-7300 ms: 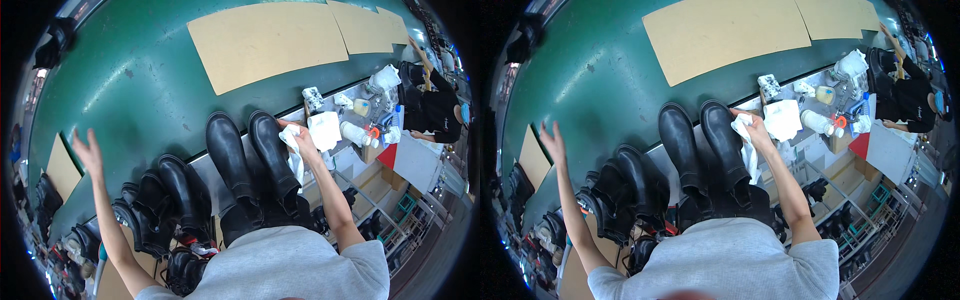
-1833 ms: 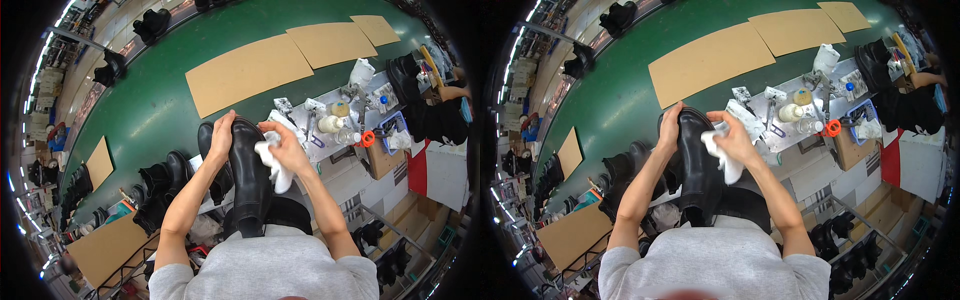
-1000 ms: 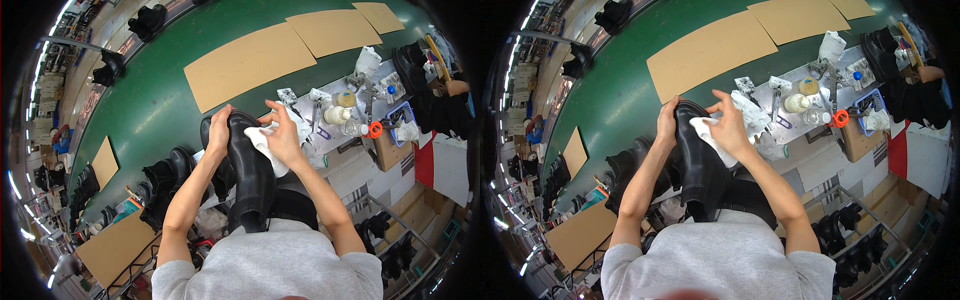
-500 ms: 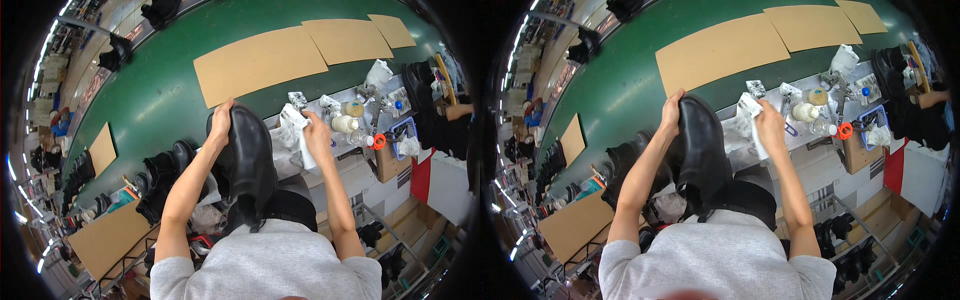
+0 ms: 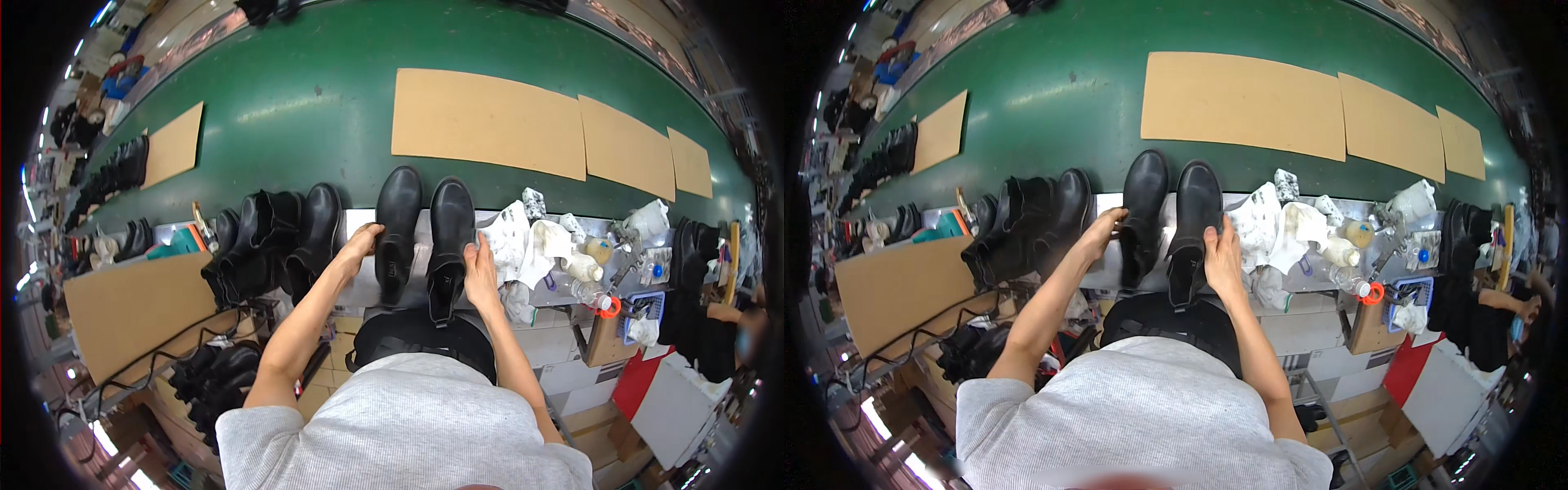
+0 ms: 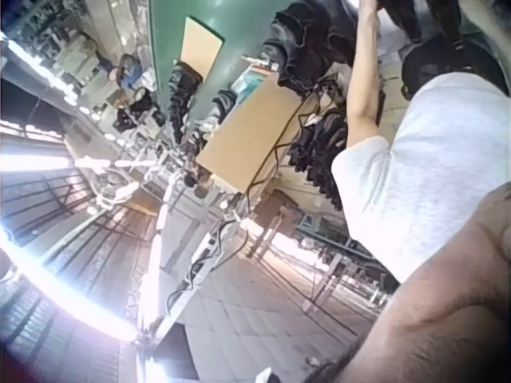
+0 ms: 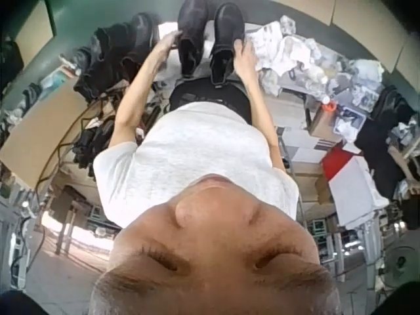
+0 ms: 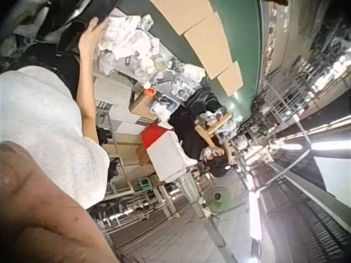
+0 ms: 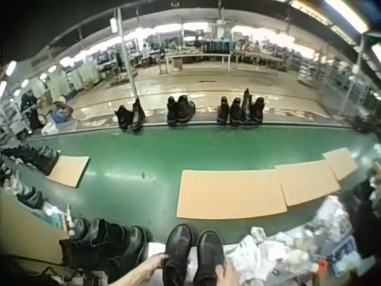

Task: Cleaning and inspecting black leather boots on a factory production line.

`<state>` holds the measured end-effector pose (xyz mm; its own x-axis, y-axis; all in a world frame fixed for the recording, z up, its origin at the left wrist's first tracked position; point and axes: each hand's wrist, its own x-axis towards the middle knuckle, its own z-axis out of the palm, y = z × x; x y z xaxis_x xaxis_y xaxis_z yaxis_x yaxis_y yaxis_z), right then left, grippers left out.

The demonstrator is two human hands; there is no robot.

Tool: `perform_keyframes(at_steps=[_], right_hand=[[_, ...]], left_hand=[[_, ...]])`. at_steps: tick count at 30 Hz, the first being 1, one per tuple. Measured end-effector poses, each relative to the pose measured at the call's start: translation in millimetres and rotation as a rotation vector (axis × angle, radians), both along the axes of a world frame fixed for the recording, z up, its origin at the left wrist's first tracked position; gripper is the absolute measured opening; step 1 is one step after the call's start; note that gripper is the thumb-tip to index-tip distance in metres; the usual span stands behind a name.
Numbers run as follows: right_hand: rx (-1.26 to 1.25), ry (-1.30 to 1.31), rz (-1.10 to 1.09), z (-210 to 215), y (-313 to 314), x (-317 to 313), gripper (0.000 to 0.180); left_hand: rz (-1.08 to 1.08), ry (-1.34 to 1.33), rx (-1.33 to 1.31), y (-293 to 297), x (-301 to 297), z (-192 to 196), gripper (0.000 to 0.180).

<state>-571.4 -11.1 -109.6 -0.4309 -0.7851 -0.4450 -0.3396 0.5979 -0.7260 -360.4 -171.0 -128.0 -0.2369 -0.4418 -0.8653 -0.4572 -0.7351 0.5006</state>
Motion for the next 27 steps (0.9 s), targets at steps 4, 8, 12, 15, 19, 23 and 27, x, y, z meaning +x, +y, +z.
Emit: perform_keyframes(at_steps=[4,8,12,15,19,23,27], right_hand=[[-0.051,-0.077,-0.108,-11,3,-3,0.078],[-0.095,-0.645,-0.329,-17,-4,-16,0.077],[-0.121,-0.913,-0.418,46,-24,-19,0.085],[-0.087,-0.942,-0.437,58,-56,-36,0.073],[-0.085,-0.941,-0.357,80,-105,-51,0.062],[-0.102,-0.942,-0.339,82,-114,-54,0.061],[-0.053,-0.915,-0.356,94,-108,-52,0.058]], left_hand=[[-0.034,0.332,-0.179,25,7,21,0.068],[-0.010,0.366,-0.242,45,-19,48,0.099],[0.237,0.646,0.027,25,-24,72,0.086],[0.333,0.709,0.198,3,-36,86,0.065],[0.518,0.691,0.260,-15,-60,101,0.058],[0.572,0.679,0.258,-23,-66,107,0.059],[0.553,0.721,0.299,-24,-60,107,0.054]])
